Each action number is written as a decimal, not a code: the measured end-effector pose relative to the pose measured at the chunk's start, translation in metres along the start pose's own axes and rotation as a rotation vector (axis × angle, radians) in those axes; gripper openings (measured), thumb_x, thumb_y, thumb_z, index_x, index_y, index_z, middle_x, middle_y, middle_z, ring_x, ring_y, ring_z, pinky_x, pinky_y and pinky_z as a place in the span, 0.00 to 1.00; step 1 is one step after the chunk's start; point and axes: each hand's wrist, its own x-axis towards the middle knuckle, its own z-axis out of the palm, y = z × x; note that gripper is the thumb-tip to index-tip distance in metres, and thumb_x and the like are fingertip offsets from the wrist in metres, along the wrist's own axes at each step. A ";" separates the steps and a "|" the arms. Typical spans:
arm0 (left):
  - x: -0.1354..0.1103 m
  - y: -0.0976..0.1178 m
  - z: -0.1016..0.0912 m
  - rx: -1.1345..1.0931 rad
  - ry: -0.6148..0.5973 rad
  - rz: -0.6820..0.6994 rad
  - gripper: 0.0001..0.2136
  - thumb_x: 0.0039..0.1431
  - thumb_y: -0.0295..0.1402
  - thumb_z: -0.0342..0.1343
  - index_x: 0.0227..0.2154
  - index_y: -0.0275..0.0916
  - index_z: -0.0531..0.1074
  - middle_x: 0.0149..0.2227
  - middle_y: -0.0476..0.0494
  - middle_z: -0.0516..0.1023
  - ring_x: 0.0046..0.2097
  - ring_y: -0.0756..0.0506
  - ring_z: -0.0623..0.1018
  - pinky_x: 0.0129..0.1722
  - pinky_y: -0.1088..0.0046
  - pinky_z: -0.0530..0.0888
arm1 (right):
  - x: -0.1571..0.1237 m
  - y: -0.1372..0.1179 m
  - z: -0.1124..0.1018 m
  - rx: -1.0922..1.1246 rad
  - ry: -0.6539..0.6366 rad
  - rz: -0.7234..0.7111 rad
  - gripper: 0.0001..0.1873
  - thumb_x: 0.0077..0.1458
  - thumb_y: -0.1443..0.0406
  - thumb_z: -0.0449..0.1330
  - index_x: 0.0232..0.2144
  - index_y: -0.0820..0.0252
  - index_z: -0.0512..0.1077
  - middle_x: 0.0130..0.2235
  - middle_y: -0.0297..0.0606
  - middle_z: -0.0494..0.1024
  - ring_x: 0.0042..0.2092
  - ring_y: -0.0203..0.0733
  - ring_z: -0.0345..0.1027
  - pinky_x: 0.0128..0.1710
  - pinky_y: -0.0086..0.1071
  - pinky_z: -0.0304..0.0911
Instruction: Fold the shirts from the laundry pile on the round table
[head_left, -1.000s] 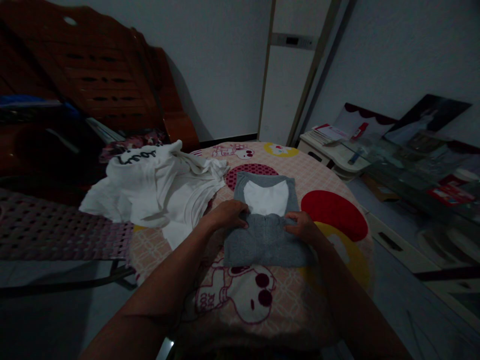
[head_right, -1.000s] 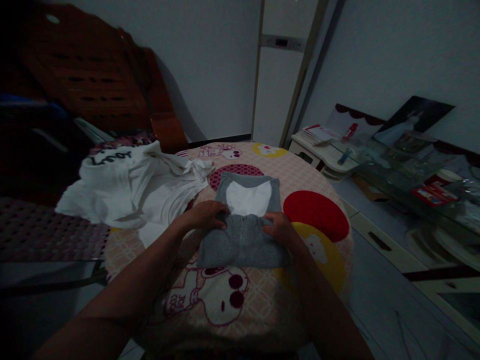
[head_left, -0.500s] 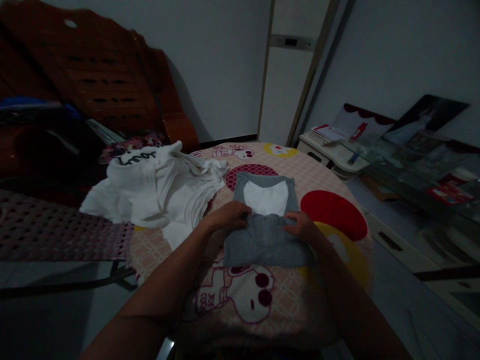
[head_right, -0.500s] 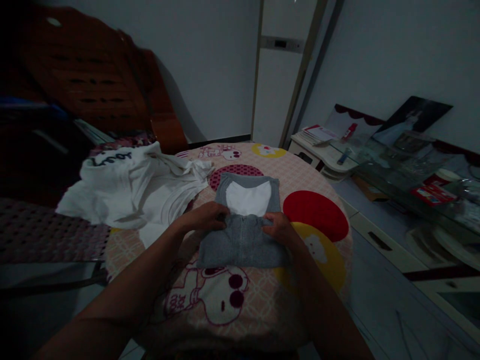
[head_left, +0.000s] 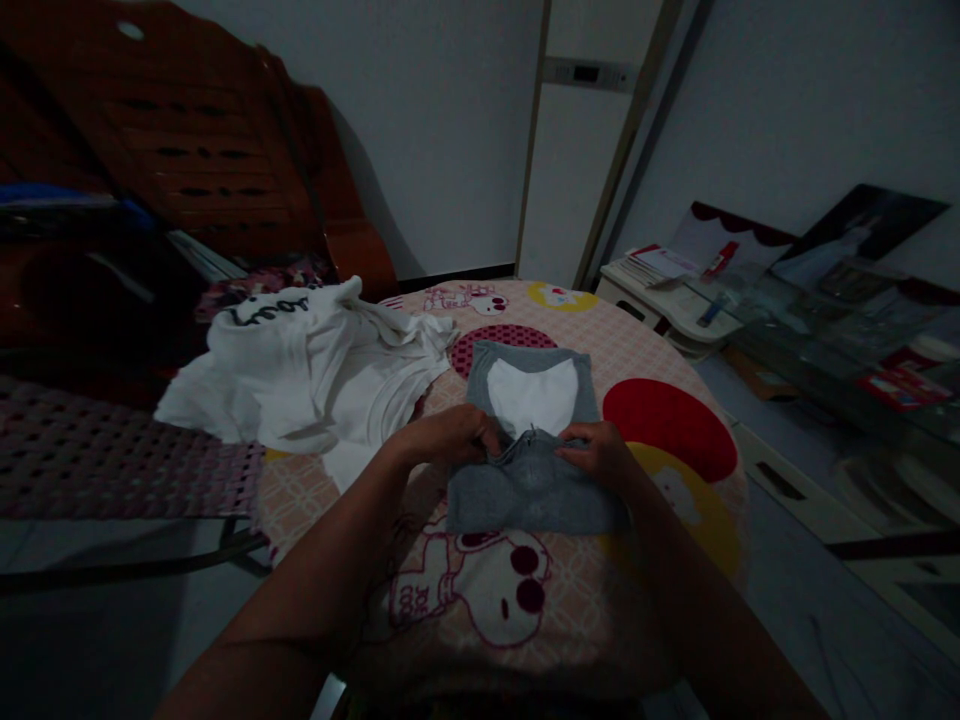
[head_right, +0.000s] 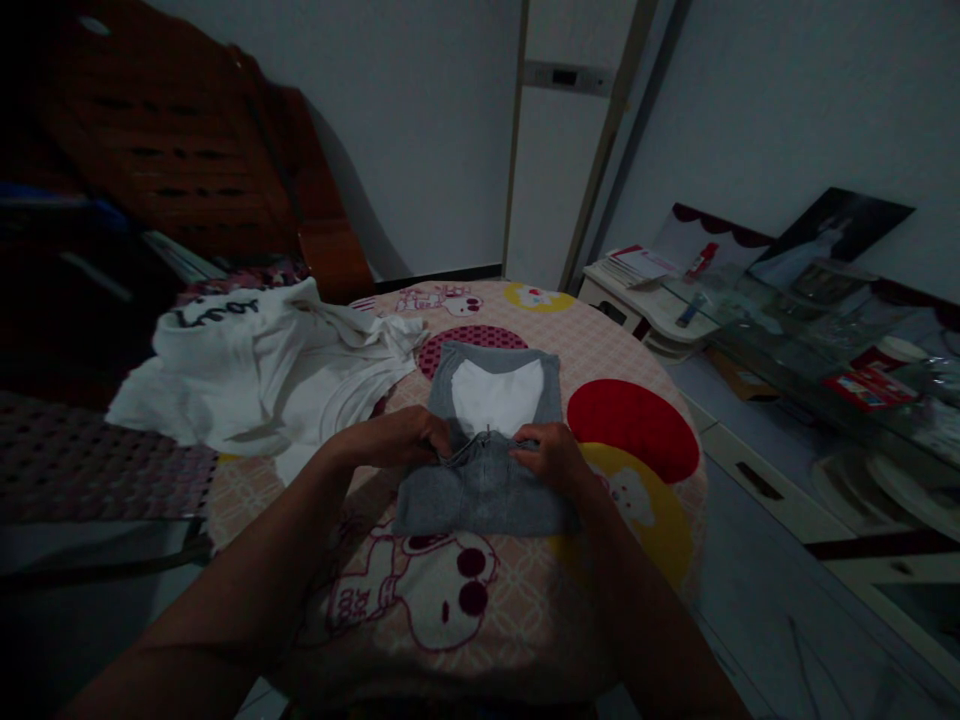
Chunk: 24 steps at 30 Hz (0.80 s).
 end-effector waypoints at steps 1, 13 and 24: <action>0.000 -0.001 0.001 0.006 -0.006 -0.009 0.14 0.52 0.19 0.57 0.34 0.42 0.83 0.34 0.49 0.84 0.36 0.49 0.78 0.39 0.78 0.68 | -0.002 -0.001 -0.003 0.044 -0.035 -0.020 0.09 0.52 0.59 0.65 0.31 0.58 0.80 0.32 0.38 0.82 0.35 0.43 0.74 0.37 0.33 0.65; -0.002 0.004 0.003 0.151 -0.002 -0.169 0.11 0.48 0.20 0.59 0.28 0.41 0.82 0.30 0.50 0.83 0.33 0.50 0.78 0.35 0.77 0.67 | -0.012 -0.010 -0.015 0.052 -0.302 -0.181 0.03 0.55 0.64 0.67 0.31 0.56 0.82 0.31 0.37 0.78 0.34 0.40 0.70 0.36 0.32 0.61; -0.003 -0.002 0.000 0.146 0.040 -0.074 0.08 0.47 0.20 0.60 0.27 0.39 0.81 0.40 0.46 0.81 0.39 0.48 0.77 0.41 0.76 0.68 | -0.014 -0.011 -0.014 0.003 -0.328 -0.218 0.05 0.56 0.64 0.65 0.29 0.56 0.81 0.29 0.36 0.75 0.34 0.39 0.68 0.35 0.32 0.59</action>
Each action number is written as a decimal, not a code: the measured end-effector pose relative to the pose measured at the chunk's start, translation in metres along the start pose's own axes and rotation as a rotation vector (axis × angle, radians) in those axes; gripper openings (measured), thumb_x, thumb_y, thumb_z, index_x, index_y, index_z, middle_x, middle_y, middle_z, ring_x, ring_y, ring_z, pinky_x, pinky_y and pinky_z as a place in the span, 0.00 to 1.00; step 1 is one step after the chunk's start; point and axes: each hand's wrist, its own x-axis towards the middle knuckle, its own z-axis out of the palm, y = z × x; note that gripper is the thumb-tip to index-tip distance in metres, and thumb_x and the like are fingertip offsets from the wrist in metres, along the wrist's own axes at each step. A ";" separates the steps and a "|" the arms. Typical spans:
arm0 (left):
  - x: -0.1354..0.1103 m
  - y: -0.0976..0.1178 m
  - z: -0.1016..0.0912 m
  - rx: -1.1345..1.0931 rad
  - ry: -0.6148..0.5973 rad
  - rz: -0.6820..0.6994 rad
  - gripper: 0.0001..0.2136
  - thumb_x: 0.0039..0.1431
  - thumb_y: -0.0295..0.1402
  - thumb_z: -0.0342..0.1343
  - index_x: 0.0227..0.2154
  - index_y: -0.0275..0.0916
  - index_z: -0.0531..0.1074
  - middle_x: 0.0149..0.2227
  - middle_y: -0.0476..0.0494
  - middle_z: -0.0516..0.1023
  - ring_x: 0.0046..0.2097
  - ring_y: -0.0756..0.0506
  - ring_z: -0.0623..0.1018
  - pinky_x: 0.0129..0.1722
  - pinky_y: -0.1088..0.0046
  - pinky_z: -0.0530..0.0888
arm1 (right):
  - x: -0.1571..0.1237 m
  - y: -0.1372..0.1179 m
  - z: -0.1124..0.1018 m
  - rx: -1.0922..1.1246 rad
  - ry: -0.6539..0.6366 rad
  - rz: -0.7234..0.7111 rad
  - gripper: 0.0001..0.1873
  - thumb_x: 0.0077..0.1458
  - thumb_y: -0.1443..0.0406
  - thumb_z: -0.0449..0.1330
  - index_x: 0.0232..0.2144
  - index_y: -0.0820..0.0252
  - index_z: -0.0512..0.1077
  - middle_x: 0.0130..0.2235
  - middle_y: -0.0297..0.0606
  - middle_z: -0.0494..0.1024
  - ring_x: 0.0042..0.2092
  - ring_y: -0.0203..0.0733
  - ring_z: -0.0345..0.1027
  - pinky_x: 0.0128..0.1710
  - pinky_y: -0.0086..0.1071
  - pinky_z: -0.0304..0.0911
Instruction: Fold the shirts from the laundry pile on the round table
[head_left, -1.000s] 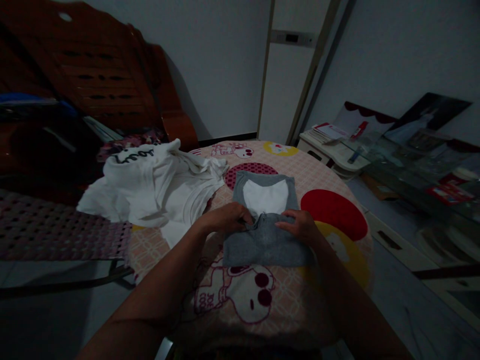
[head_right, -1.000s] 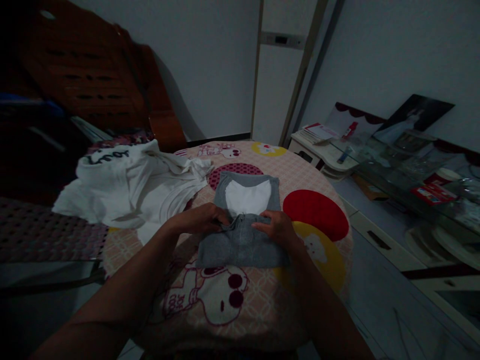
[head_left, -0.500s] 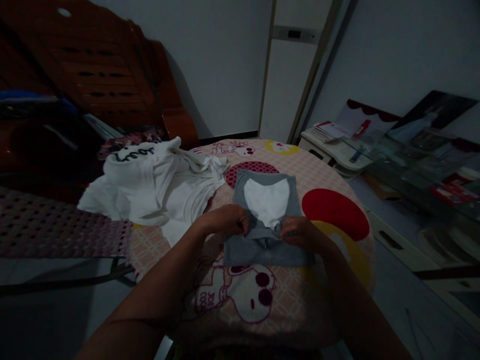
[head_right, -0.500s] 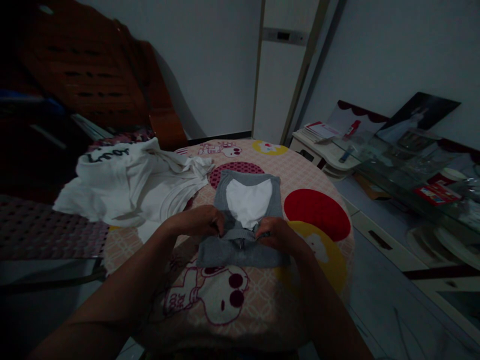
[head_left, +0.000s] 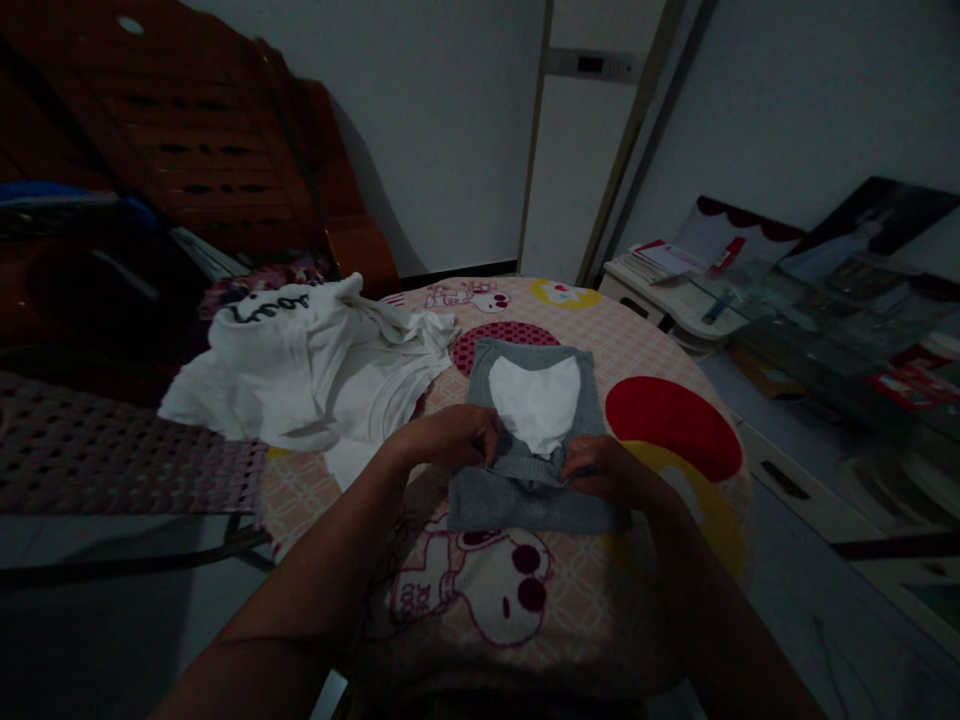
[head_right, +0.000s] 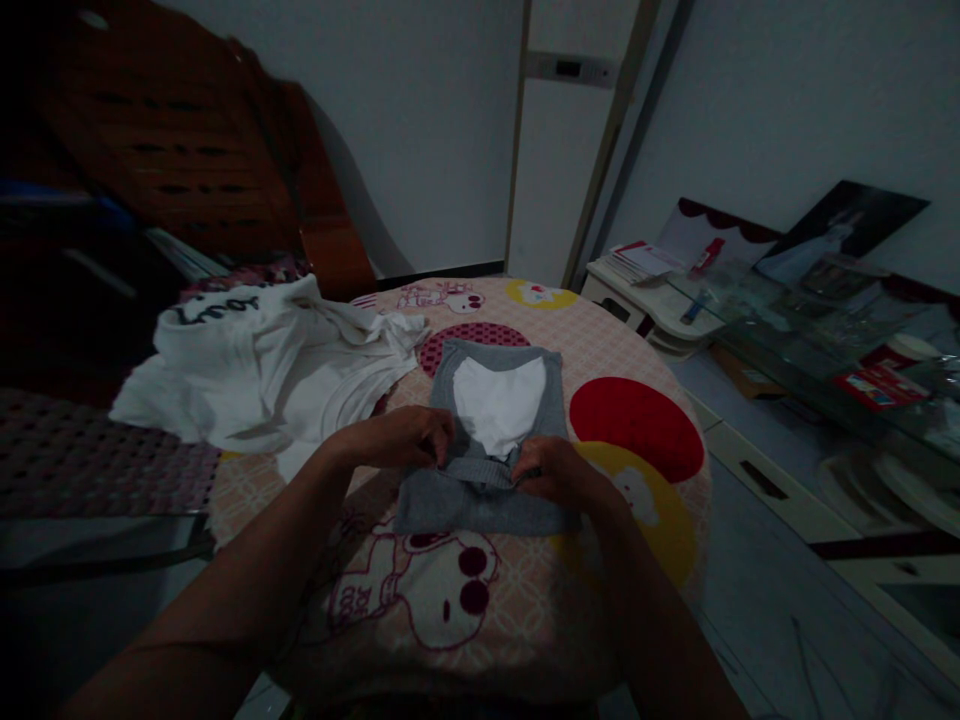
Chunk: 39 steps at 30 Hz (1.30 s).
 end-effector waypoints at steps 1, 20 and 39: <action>0.000 0.000 -0.001 0.008 0.017 -0.002 0.08 0.47 0.20 0.60 0.27 0.38 0.80 0.41 0.45 0.80 0.40 0.47 0.77 0.41 0.76 0.68 | 0.000 0.000 0.000 0.014 0.003 0.007 0.06 0.56 0.64 0.65 0.29 0.56 0.81 0.29 0.36 0.76 0.33 0.39 0.68 0.35 0.32 0.59; 0.007 -0.013 0.008 0.147 0.073 -0.100 0.11 0.52 0.29 0.64 0.40 0.40 0.78 0.41 0.46 0.81 0.44 0.44 0.78 0.44 0.74 0.68 | -0.002 0.001 -0.001 0.132 0.069 0.050 0.10 0.56 0.58 0.66 0.29 0.58 0.80 0.28 0.35 0.74 0.31 0.37 0.67 0.30 0.30 0.57; 0.009 -0.042 0.005 0.017 0.194 -0.177 0.07 0.55 0.36 0.59 0.31 0.37 0.76 0.37 0.43 0.78 0.39 0.45 0.75 0.42 0.72 0.69 | 0.015 0.022 0.013 -0.020 0.471 0.307 0.15 0.53 0.56 0.61 0.26 0.61 0.78 0.26 0.38 0.78 0.27 0.39 0.68 0.31 0.32 0.59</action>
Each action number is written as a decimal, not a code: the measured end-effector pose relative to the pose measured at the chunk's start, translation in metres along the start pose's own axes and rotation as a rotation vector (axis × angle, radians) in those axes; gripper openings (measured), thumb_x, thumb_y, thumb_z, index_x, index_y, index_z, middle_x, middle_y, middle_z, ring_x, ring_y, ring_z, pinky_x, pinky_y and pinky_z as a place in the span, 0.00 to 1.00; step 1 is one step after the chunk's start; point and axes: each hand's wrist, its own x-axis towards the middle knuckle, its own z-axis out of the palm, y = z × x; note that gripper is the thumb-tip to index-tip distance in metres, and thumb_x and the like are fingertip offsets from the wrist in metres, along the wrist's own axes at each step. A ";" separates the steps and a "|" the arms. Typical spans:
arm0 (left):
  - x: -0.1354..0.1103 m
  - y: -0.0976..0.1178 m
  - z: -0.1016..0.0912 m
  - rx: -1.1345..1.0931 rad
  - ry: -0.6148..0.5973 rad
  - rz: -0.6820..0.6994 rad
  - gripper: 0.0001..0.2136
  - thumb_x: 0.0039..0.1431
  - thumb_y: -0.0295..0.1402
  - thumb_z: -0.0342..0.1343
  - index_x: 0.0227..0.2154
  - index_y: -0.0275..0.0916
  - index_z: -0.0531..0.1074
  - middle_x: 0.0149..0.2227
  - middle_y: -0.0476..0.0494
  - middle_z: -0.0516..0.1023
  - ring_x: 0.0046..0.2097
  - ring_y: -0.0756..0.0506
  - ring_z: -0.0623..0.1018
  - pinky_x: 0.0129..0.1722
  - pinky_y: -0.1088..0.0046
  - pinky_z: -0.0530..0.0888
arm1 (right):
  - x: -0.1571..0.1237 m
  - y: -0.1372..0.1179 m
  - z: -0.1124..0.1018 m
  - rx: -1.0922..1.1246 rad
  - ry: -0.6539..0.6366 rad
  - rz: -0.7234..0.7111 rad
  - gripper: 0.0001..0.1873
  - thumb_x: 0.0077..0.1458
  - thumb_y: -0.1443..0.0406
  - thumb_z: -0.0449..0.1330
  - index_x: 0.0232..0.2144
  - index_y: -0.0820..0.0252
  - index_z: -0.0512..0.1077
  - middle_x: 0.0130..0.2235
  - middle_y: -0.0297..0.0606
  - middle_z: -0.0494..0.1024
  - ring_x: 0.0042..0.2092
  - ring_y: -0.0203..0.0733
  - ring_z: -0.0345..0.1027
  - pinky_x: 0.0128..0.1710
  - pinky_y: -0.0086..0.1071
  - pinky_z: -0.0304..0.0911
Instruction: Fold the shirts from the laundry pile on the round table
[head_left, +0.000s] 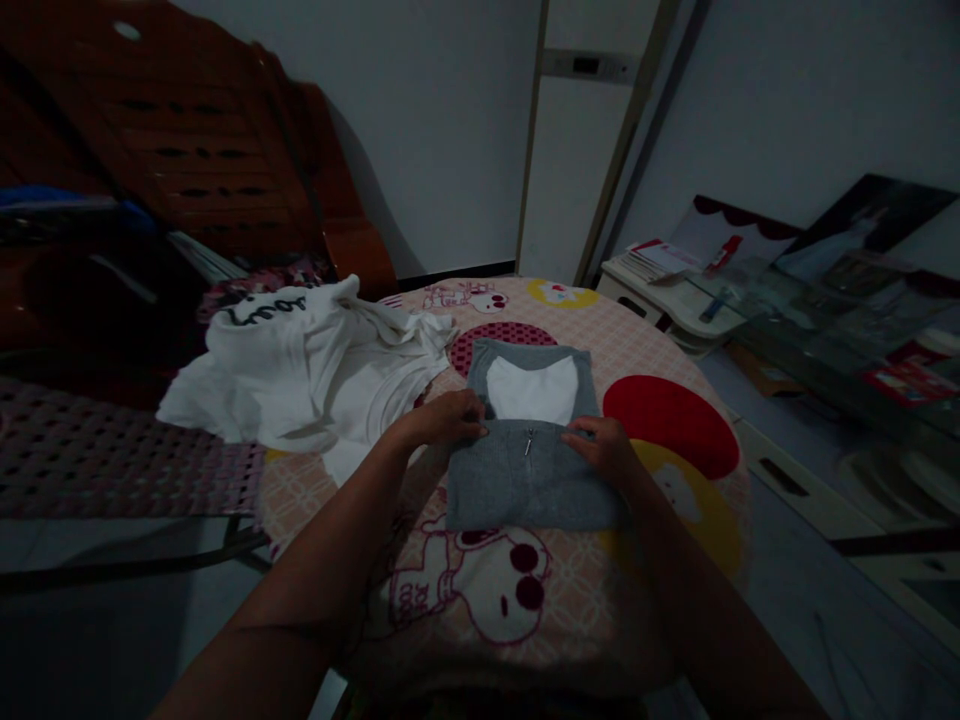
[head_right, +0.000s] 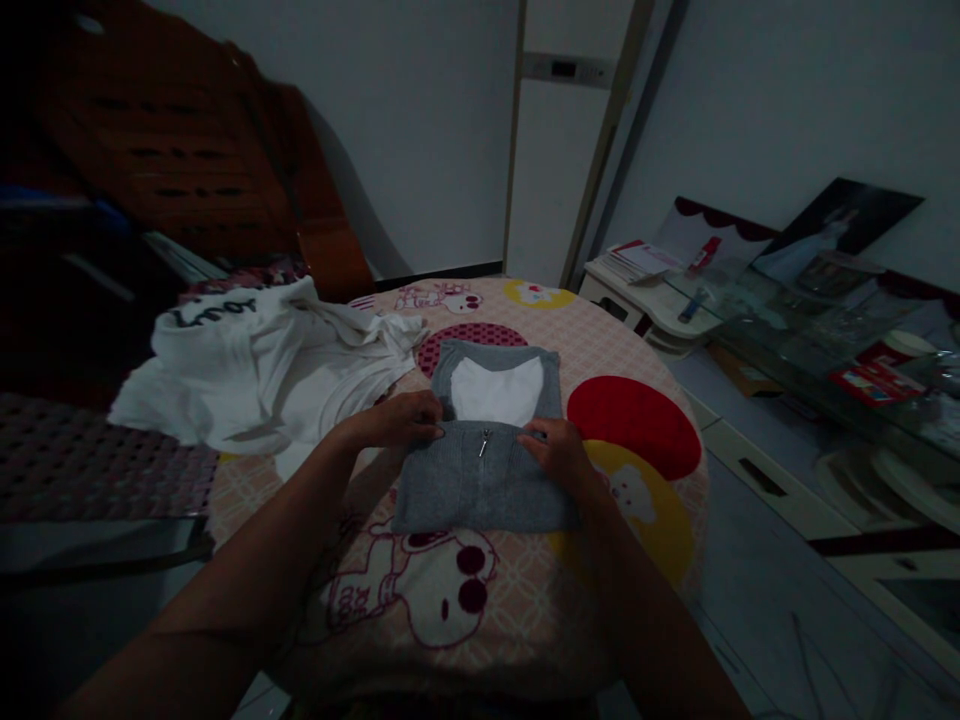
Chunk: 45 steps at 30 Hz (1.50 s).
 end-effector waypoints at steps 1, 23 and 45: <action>0.000 -0.001 0.000 -0.009 0.008 -0.008 0.07 0.55 0.36 0.59 0.31 0.37 0.76 0.36 0.44 0.77 0.38 0.46 0.75 0.41 0.72 0.69 | 0.000 0.001 0.001 -0.002 -0.001 -0.003 0.15 0.53 0.56 0.60 0.27 0.61 0.78 0.26 0.38 0.78 0.27 0.39 0.68 0.31 0.32 0.59; -0.006 0.024 -0.039 -0.291 0.046 0.051 0.06 0.50 0.32 0.60 0.31 0.37 0.75 0.28 0.52 0.74 0.30 0.52 0.69 0.32 0.77 0.64 | 0.016 -0.028 -0.046 0.155 -0.079 0.050 0.13 0.47 0.56 0.66 0.27 0.62 0.80 0.24 0.33 0.75 0.27 0.36 0.64 0.26 0.28 0.55; -0.015 -0.004 0.009 0.022 0.368 -0.343 0.09 0.56 0.39 0.59 0.30 0.38 0.76 0.30 0.43 0.80 0.34 0.44 0.77 0.36 0.71 0.67 | 0.007 0.027 -0.042 -0.171 0.114 0.235 0.10 0.50 0.61 0.60 0.27 0.62 0.77 0.26 0.39 0.78 0.29 0.41 0.71 0.31 0.31 0.61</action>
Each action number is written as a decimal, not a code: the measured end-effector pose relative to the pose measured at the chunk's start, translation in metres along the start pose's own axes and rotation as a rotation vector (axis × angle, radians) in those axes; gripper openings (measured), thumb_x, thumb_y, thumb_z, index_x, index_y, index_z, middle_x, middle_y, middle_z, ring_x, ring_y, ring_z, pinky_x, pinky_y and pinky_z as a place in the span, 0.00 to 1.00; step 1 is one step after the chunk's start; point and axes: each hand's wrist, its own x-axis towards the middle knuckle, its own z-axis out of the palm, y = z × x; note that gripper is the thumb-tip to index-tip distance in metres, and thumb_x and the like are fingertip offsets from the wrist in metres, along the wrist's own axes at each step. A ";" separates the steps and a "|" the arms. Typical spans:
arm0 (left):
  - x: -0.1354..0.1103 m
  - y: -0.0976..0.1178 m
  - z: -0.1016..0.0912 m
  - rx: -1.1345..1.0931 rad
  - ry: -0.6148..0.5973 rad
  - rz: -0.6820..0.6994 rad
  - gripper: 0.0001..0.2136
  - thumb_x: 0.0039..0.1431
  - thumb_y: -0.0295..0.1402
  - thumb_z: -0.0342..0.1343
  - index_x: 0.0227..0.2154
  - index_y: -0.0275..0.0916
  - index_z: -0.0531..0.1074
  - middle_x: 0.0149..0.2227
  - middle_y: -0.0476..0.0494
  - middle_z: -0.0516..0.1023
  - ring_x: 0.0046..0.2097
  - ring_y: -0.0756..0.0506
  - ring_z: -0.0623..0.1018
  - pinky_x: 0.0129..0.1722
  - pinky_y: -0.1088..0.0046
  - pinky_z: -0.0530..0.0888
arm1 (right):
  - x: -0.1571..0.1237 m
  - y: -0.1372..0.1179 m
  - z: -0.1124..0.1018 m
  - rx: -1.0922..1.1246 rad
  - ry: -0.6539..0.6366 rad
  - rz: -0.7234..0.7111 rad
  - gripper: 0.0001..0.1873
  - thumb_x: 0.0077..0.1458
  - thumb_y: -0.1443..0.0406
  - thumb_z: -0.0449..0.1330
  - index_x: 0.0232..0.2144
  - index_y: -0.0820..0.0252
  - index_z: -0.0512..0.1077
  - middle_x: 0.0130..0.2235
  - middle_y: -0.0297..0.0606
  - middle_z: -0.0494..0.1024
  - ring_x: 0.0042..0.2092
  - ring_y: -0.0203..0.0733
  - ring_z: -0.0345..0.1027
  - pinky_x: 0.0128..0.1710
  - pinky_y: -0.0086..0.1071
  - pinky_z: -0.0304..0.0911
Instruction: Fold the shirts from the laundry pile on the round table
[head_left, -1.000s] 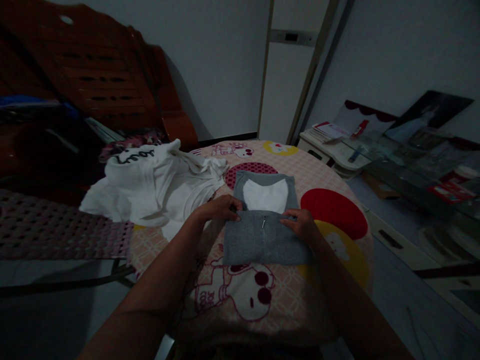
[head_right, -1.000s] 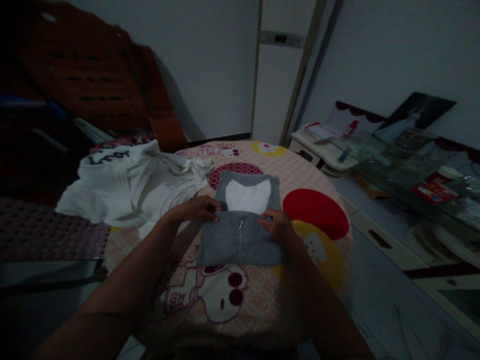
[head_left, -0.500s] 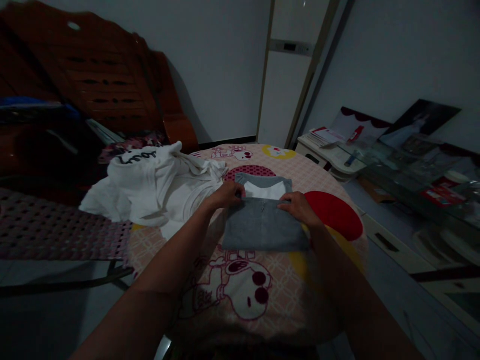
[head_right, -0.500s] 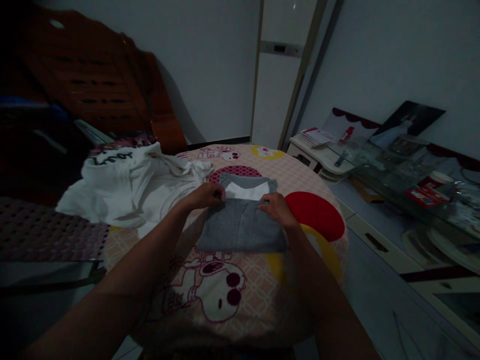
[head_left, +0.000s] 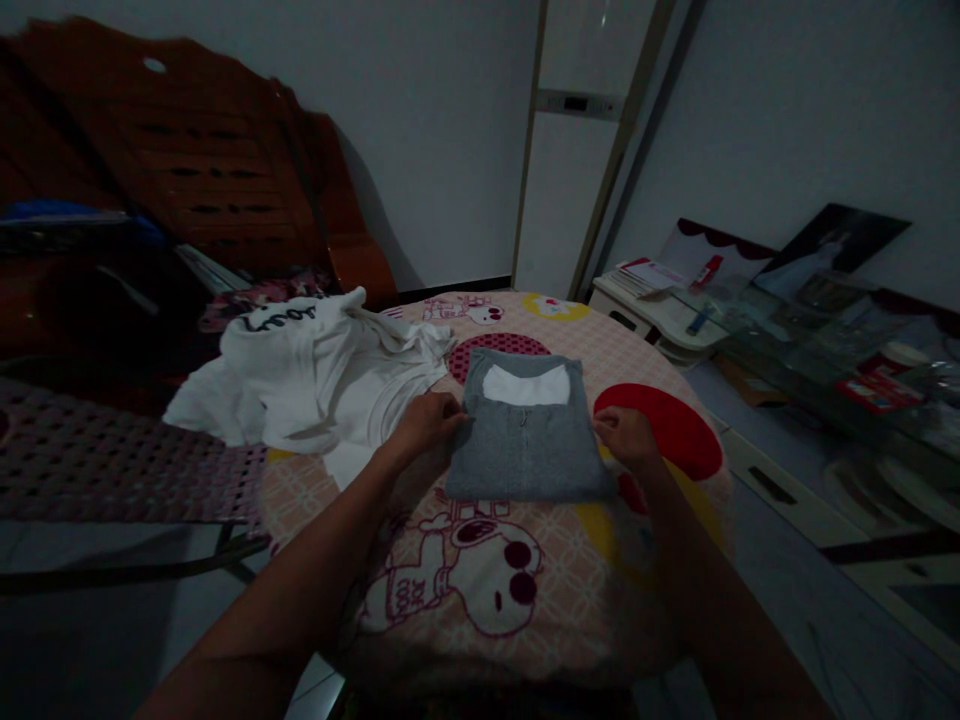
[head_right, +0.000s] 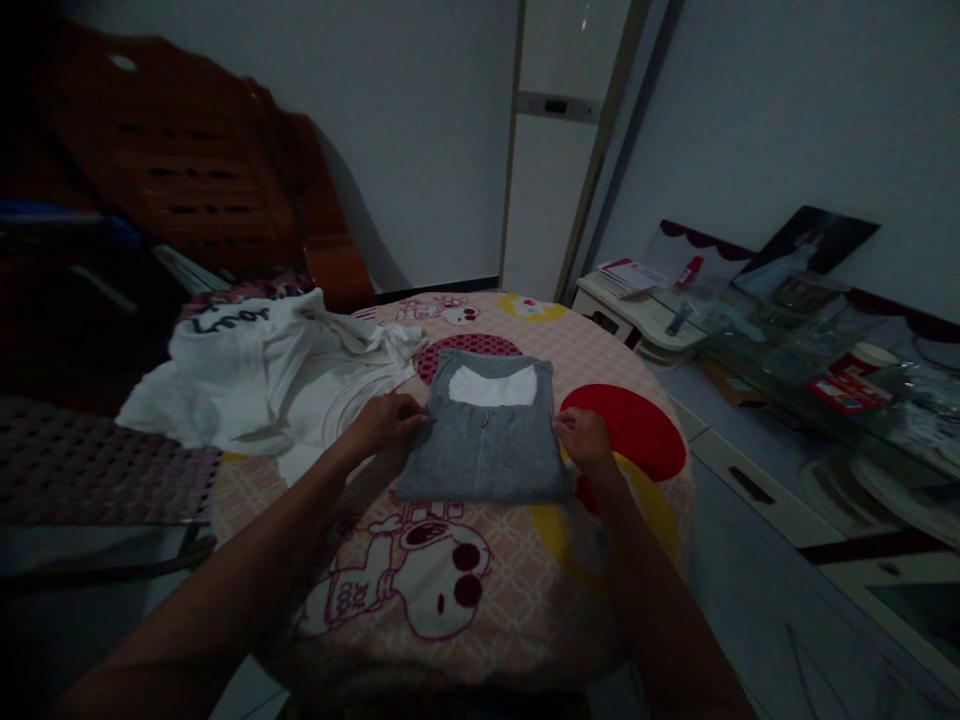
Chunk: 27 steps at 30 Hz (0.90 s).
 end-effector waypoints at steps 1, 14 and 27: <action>-0.005 0.000 0.000 -0.005 -0.047 -0.013 0.11 0.56 0.41 0.59 0.26 0.38 0.75 0.27 0.43 0.79 0.32 0.45 0.76 0.34 0.72 0.66 | -0.007 0.002 -0.001 -0.019 -0.051 -0.001 0.12 0.51 0.60 0.59 0.22 0.61 0.74 0.23 0.37 0.75 0.26 0.39 0.68 0.28 0.30 0.57; -0.038 0.003 0.016 -0.547 -0.179 -0.002 0.22 0.48 0.54 0.61 0.21 0.39 0.65 0.20 0.52 0.67 0.25 0.51 0.66 0.25 0.76 0.61 | -0.055 -0.009 -0.005 0.259 -0.088 0.074 0.19 0.45 0.52 0.61 0.15 0.57 0.64 0.17 0.31 0.64 0.22 0.34 0.56 0.21 0.29 0.49; -0.056 0.010 0.032 -0.678 -0.099 -0.087 0.21 0.47 0.54 0.57 0.22 0.41 0.61 0.20 0.53 0.62 0.24 0.52 0.64 0.23 0.75 0.60 | -0.077 -0.003 -0.007 0.630 -0.137 0.269 0.18 0.43 0.53 0.67 0.30 0.60 0.74 0.18 0.27 0.66 0.18 0.31 0.55 0.17 0.27 0.49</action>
